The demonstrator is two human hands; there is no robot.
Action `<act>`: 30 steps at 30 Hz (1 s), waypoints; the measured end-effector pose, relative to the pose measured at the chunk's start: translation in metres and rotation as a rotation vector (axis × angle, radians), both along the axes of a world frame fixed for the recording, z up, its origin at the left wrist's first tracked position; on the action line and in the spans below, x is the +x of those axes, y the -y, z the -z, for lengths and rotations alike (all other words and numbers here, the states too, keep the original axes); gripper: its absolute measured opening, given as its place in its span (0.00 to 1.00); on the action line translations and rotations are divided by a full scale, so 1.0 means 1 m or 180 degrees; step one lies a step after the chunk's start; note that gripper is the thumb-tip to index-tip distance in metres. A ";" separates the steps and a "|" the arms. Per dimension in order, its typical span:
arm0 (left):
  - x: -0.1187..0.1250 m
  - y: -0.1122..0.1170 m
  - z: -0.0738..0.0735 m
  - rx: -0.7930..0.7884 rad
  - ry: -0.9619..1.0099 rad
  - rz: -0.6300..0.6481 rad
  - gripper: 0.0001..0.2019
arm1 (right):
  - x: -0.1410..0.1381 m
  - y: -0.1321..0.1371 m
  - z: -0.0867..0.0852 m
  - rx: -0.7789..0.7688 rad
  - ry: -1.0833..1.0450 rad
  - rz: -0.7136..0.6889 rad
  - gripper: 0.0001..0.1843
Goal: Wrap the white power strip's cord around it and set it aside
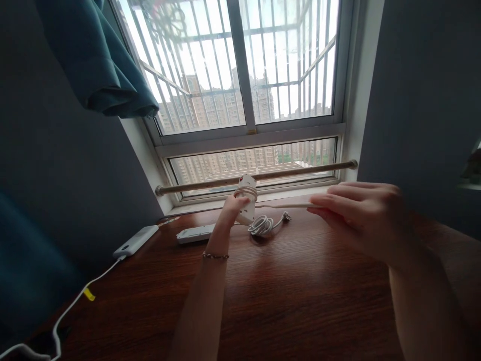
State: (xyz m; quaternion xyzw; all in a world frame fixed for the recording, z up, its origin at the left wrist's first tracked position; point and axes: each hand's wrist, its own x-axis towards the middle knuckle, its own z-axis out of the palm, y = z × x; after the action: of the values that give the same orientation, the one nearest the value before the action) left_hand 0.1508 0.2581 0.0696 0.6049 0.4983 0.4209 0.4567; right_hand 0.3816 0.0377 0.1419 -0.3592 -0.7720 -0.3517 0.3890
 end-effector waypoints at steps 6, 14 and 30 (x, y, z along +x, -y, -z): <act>0.001 0.010 -0.005 0.0145 -0.0453 0.0419 0.12 | 0.007 0.007 -0.011 0.0509 -0.0104 0.0123 0.04; 0.030 0.054 -0.016 0.0378 -0.1352 0.1953 0.12 | -0.040 -0.023 -0.091 0.0051 0.1105 0.0287 0.15; 0.012 0.146 -0.068 0.1296 -0.0763 0.3073 0.09 | -0.025 -0.164 -0.058 -0.1798 0.0943 0.0471 0.17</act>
State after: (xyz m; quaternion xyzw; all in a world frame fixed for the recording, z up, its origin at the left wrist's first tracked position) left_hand 0.1627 0.1118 0.1372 0.8854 0.1205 0.1791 0.4117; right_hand 0.3562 0.2016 0.2003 -0.4530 -0.8590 -0.1994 0.1308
